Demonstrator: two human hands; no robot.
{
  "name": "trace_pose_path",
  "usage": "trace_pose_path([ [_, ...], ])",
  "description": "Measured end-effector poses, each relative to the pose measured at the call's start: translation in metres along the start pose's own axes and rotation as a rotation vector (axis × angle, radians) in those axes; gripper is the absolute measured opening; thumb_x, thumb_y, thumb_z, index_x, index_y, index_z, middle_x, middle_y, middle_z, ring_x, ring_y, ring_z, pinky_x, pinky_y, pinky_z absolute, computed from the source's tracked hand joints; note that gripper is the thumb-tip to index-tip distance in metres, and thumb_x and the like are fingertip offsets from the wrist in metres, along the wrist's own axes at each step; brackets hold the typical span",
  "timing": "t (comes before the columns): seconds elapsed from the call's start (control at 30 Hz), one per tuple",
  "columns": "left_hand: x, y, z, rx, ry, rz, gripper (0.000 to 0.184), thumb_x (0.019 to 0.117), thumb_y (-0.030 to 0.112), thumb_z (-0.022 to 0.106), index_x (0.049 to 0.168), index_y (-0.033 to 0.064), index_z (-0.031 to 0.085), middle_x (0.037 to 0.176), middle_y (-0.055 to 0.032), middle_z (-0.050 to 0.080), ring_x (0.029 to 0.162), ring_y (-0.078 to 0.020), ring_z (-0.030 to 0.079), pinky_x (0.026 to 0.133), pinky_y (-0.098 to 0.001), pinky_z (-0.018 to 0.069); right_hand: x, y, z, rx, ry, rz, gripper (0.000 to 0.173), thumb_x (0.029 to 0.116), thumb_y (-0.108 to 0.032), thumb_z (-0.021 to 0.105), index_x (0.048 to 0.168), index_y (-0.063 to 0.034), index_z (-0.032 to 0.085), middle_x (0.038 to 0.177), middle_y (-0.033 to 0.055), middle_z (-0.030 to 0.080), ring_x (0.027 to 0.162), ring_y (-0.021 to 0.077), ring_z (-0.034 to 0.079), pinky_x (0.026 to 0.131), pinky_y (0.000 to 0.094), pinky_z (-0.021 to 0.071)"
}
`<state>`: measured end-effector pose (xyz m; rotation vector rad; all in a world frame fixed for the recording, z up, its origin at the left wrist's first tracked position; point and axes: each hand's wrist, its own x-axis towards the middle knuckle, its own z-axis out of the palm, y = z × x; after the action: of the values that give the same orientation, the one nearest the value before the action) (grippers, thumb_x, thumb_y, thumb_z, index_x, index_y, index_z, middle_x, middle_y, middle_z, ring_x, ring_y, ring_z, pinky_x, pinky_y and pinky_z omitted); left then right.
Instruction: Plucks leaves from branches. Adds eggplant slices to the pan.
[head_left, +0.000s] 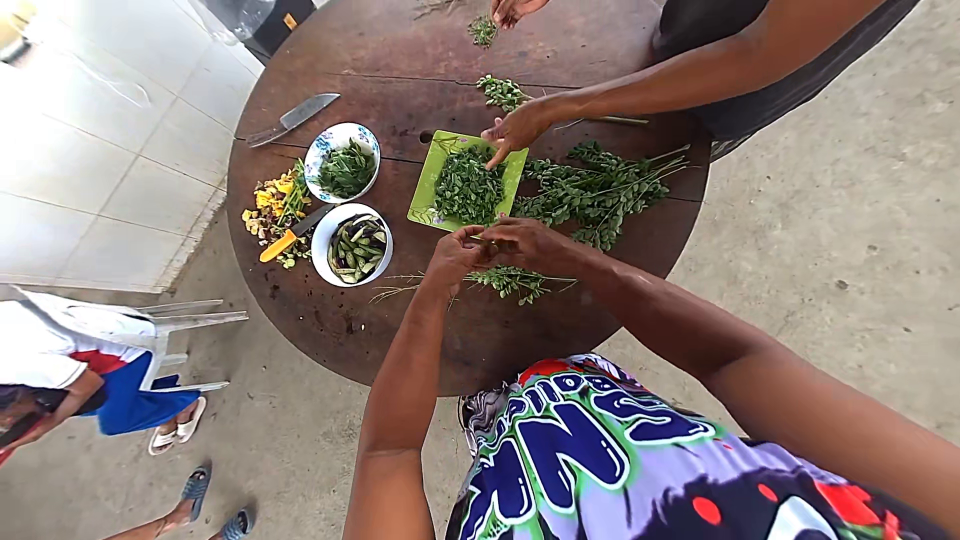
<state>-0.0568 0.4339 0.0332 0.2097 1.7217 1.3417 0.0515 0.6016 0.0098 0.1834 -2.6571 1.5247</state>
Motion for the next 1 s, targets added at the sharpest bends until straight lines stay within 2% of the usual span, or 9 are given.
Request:
trace_pose_path([
  [0.1, 0.011, 0.006, -0.011, -0.087, -0.025, 0.03, 0.05, 0.0978, -0.001, 0.065, 0.145, 0.0043, 0.048, 0.095, -0.012, 0.072, 0.075, -0.0169, 0.072, 0.074, -0.0336, 0.0618, 0.024, 0.014, 0.006, 0.002, 0.059, -0.113, 0.016, 0.0944, -0.01, 0.072, 0.108, -0.0014, 0.075, 0.111, 0.0134, 0.071, 0.102, 0.0218, 0.069, 0.095, 0.0383, 0.0561],
  [0.2, 0.015, 0.009, -0.028, -0.101, -0.068, 0.086, 0.042, 0.1109, 0.02, 0.047, 0.149, 0.005, 0.043, 0.108, -0.0139, 0.071, 0.083, -0.0201, 0.074, 0.079, -0.0358, 0.0633, 0.043, 0.026, 0.002, 0.035, 0.089, -0.095, 0.016, 0.0979, -0.013, 0.068, 0.105, -0.0018, 0.078, 0.105, 0.0112, 0.073, 0.098, 0.0186, 0.07, 0.092, 0.036, 0.0568],
  [0.27, 0.022, 0.01, -0.039, -0.069, -0.018, 0.111, 0.041, 0.1127, 0.027, 0.042, 0.146, 0.0049, 0.048, 0.1, -0.0138, 0.075, 0.08, -0.0189, 0.075, 0.076, -0.0332, 0.0631, 0.054, 0.029, -0.003, 0.132, 0.092, 0.031, 0.018, 0.1009, -0.013, 0.065, 0.107, -0.0005, 0.075, 0.103, 0.0108, 0.073, 0.094, 0.0165, 0.069, 0.09, 0.0353, 0.0566],
  [0.37, 0.037, 0.004, -0.057, 0.013, 0.008, 0.218, 0.038, 0.1052, 0.009, 0.057, 0.143, 0.0048, 0.052, 0.107, -0.0087, 0.07, 0.084, -0.0139, 0.07, 0.076, -0.0304, 0.0595, 0.071, 0.029, -0.012, 0.292, 0.091, 0.229, 0.02, 0.1033, -0.015, 0.062, 0.111, 0.0009, 0.071, 0.089, 0.0098, 0.07, 0.074, 0.0129, 0.065, 0.074, 0.0324, 0.0567],
  [0.5, 0.049, 0.013, -0.059, 0.251, 0.048, 0.335, 0.062, 0.0924, -0.001, 0.072, 0.149, 0.0088, 0.05, 0.128, -0.0117, 0.062, 0.097, -0.0172, 0.069, 0.083, -0.0351, 0.06, 0.09, 0.044, -0.014, 0.389, 0.076, 0.295, 0.02, 0.1029, -0.015, 0.063, 0.111, 0.0017, 0.071, 0.086, 0.0094, 0.069, 0.07, 0.0115, 0.063, 0.07, 0.0304, 0.0567],
  [0.6, 0.069, 0.02, -0.055, 0.327, 0.107, 0.395, 0.039, 0.0951, 0.003, 0.071, 0.133, -0.0009, 0.063, 0.113, -0.0149, 0.071, 0.093, -0.0145, 0.071, 0.087, -0.0318, 0.0589, 0.102, 0.055, -0.016, 0.399, 0.048, 0.329, 0.02, 0.1025, -0.014, 0.063, 0.11, 0.0026, 0.07, 0.087, 0.0074, 0.069, 0.07, 0.0083, 0.062, 0.071, 0.027, 0.0551],
  [0.73, 0.096, 0.018, -0.056, 0.374, 0.184, 0.366, 0.014, 0.1003, 0.01, 0.066, 0.105, -0.0004, 0.074, 0.092, -0.0085, 0.073, 0.079, -0.0099, 0.068, 0.079, -0.0293, 0.0573, 0.112, 0.07, -0.017, 0.454, 0.029, 0.386, 0.02, 0.1027, -0.014, 0.062, 0.11, 0.003, 0.069, 0.086, 0.0069, 0.07, 0.07, 0.0083, 0.063, 0.068, 0.0266, 0.0549],
  [0.9, 0.117, 0.014, -0.058, 0.405, 0.205, 0.273, 0.015, 0.1006, 0.013, 0.066, 0.105, -0.0003, 0.073, 0.088, -0.0074, 0.072, 0.073, -0.0095, 0.064, 0.073, -0.0287, 0.0543, 0.128, 0.086, -0.012, 0.556, 0.004, 0.367, 0.025, 0.0993, -0.005, 0.065, 0.123, 0.0023, 0.063, 0.103, 0.0126, 0.071, 0.078, 0.015, 0.07, 0.07, 0.0305, 0.0603],
  [1.0, 0.122, 0.015, -0.062, 0.389, 0.185, 0.215, 0.018, 0.1029, 0.014, 0.063, 0.106, -0.0014, 0.072, 0.089, -0.0088, 0.072, 0.075, -0.0111, 0.067, 0.075, -0.0305, 0.0567, 0.138, 0.091, -0.012, 0.512, 0.006, 0.373, 0.014, 0.1007, -0.007, 0.064, 0.111, 0.0013, 0.069, 0.089, 0.0092, 0.072, 0.066, 0.0111, 0.066, 0.062, 0.0271, 0.0574],
])
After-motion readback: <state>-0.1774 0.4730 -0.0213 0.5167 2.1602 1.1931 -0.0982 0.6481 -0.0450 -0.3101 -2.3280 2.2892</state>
